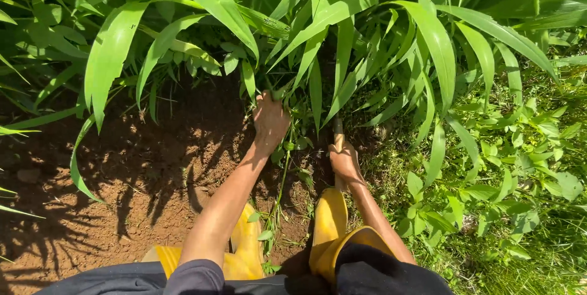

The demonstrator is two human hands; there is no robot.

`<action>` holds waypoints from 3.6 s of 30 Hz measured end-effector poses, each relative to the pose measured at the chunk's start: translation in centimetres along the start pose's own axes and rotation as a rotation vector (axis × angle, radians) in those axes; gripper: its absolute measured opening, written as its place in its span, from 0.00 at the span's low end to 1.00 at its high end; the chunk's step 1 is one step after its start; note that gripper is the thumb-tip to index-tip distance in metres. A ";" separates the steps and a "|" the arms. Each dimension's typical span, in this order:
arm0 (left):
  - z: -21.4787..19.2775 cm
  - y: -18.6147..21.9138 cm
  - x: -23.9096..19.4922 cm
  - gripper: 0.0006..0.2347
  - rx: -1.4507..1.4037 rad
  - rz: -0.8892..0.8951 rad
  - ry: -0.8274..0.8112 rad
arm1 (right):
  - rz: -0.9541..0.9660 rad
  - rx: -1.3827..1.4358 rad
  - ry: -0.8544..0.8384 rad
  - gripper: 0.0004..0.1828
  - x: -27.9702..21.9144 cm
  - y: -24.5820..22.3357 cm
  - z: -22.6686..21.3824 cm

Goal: The person uses a hand hoe to loosen soil and remove weeds from a garden bed. They pull up weeds by hand and toss them aside while continuing to hoe along the row.

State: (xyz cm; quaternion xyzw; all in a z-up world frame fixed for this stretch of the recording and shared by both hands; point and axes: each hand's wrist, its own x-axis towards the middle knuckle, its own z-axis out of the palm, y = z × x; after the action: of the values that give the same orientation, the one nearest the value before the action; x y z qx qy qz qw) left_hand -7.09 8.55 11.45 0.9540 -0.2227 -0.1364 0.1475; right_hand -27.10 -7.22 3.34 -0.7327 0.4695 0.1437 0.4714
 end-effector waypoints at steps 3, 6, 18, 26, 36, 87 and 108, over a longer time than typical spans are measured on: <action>-2.0 3.3 -4.8 0.37 -0.223 -0.130 -0.083 | -0.029 0.072 0.020 0.21 1.7 -0.7 0.2; 3.2 2.8 -7.0 0.34 -0.242 -0.161 -0.055 | 0.010 0.019 0.018 0.25 -0.3 -5.1 -2.1; 6.8 0.2 -4.1 0.23 -0.289 -0.321 -0.243 | -0.058 -0.053 0.017 0.11 2.7 -6.2 -2.1; -4.6 4.8 -6.5 0.25 -0.539 -0.354 -0.184 | 0.151 0.068 -0.069 0.27 -5.5 -8.5 -2.8; 5.4 -1.0 -6.1 0.19 0.092 0.013 -0.099 | 0.063 -0.088 0.021 0.24 -6.6 -6.3 -1.9; 5.5 -7.1 -2.9 0.30 -0.779 -0.648 0.358 | -0.380 -0.340 0.466 0.10 -16.5 5.9 -13.5; -2.5 -8.6 -1.3 0.19 -0.677 -0.820 0.300 | -0.113 -0.238 -0.214 0.33 -7.5 -5.9 1.6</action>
State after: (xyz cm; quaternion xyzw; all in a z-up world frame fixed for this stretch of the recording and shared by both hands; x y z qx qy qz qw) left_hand -4.05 17.06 11.09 0.8708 0.2468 -0.1090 0.4111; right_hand -25.70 -1.06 10.65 -0.7889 0.3545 0.2487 0.4360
